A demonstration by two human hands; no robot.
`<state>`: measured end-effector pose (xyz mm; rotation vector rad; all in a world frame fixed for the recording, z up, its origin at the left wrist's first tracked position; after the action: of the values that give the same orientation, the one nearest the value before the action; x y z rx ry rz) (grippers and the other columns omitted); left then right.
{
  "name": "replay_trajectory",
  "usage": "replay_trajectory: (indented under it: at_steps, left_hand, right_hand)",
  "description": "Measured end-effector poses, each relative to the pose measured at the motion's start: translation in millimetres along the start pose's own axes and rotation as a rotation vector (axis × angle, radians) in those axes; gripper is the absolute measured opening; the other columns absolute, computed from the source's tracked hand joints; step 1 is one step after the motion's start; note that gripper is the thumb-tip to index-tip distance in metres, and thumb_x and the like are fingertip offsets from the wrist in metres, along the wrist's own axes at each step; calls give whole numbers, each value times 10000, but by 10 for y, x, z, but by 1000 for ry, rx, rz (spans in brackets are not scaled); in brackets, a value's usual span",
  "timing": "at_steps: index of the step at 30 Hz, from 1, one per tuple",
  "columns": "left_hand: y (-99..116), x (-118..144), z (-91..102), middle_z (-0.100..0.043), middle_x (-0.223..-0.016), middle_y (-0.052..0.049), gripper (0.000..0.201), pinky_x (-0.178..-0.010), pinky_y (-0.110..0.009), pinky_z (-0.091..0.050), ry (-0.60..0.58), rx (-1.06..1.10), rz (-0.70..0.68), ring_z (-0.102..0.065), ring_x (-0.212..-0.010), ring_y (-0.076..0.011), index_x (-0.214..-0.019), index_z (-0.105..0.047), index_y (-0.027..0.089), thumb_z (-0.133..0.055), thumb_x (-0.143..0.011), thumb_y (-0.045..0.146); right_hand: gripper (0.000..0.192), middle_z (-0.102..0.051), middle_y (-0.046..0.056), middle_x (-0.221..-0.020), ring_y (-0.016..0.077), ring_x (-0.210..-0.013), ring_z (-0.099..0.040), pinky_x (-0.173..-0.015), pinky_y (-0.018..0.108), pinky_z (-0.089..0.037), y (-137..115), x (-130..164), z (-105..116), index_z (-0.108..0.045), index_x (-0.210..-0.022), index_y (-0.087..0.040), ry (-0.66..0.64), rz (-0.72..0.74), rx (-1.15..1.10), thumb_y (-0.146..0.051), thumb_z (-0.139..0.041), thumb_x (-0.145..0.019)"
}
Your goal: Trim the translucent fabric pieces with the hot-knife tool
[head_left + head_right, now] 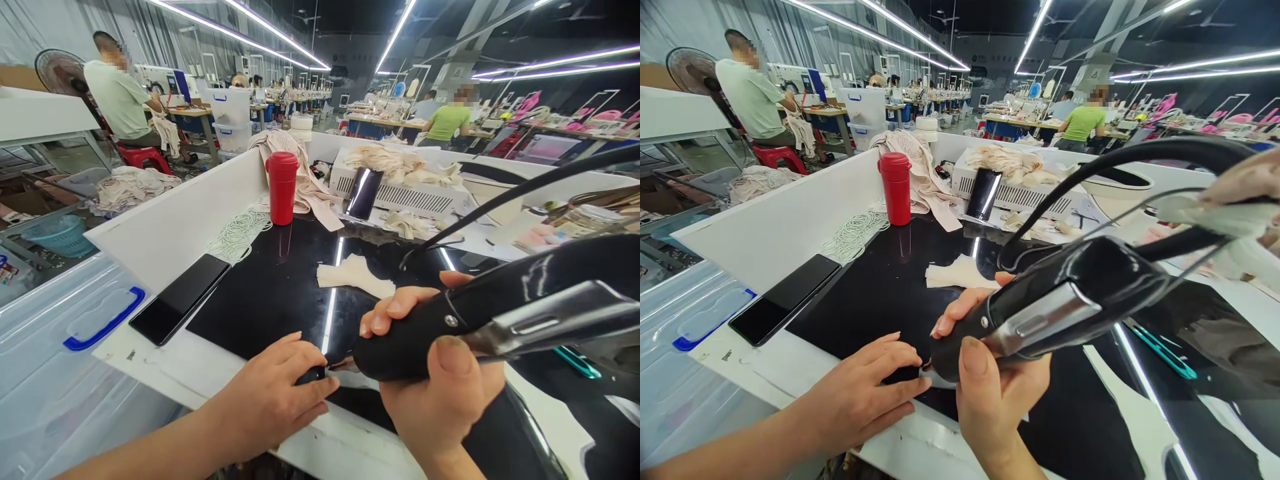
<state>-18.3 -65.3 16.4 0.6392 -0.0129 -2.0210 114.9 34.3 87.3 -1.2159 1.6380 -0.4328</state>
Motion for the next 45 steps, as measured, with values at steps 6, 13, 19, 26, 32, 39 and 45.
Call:
replay_trajectory:
  at_steps: [6,13,19,26,32,39,45]
  left_hand:
    - [-2,3,-4,-683,-1160,-89,232,-1114,-500,-513,26,-1,-5,-672,-1099,-206,-1238,-675,207,-586,-1029,256]
    - [6,-23,21,-686,-1144,-86,228,-1114,-485,-511,32,-3,-13,-671,-1088,-202,-1234,-672,215,-550,-1048,263]
    - [-2,0,25,-676,-1152,-79,248,-1129,-481,-498,48,12,-33,-669,-1096,-194,-1259,-656,228,-588,-1021,225]
    - [-17,-18,127,-689,-960,-24,183,-1176,-414,-453,112,75,43,-674,-905,-122,-1042,-672,173,-490,-1052,158]
    - [-24,-36,93,-692,-1018,-32,184,-1178,-418,-450,107,56,48,-679,-965,-137,-1137,-659,170,-503,-1042,140]
    - [-17,-35,56,-684,-1091,-61,233,-1166,-466,-463,78,20,38,-681,-1021,-161,-1233,-663,184,-513,-1054,186]
    - [-42,-18,26,-674,-1141,-71,251,-1169,-507,-458,42,23,22,-679,-1056,-184,-1242,-677,196,-521,-1045,188]
  right_hand:
    - [399,-641,-36,-763,162,-557,-608,-489,321,-558,3,24,-15,-576,-1156,-247,-13,3,-14,-385,-762,-832]
    - [397,-648,-32,-789,160,-582,-608,-519,323,-557,32,63,14,-570,-1177,-246,-46,2,-35,-365,-762,-851]
    - [350,-650,-26,-810,158,-601,-619,-546,331,-557,18,64,19,-567,-1197,-249,-69,-11,-30,-298,-722,-886]
    - [414,-657,-36,-762,152,-575,-592,-512,298,-548,-84,58,39,-589,-1158,-234,-26,0,-80,-370,-792,-824]
    - [391,-649,-24,-814,156,-622,-579,-547,317,-546,-42,141,82,-584,-1195,-264,-69,-33,-60,-370,-767,-866]
    - [370,-643,-22,-842,151,-648,-600,-577,326,-553,-15,174,102,-587,-1228,-276,-87,-25,-53,-344,-746,-901]
    - [388,-646,-23,-848,147,-648,-611,-579,316,-554,-18,146,96,-580,-1234,-280,-75,-6,-68,-363,-754,-897]
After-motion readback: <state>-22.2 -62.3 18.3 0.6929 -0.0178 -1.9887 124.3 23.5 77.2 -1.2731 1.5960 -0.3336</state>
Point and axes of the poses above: each hand's wrist, its own x-axis away from the middle knuckle, its own z-axis out of the back of the hand, y = z × x, the point moved 3 cm from there along -x, towards the middle knuckle
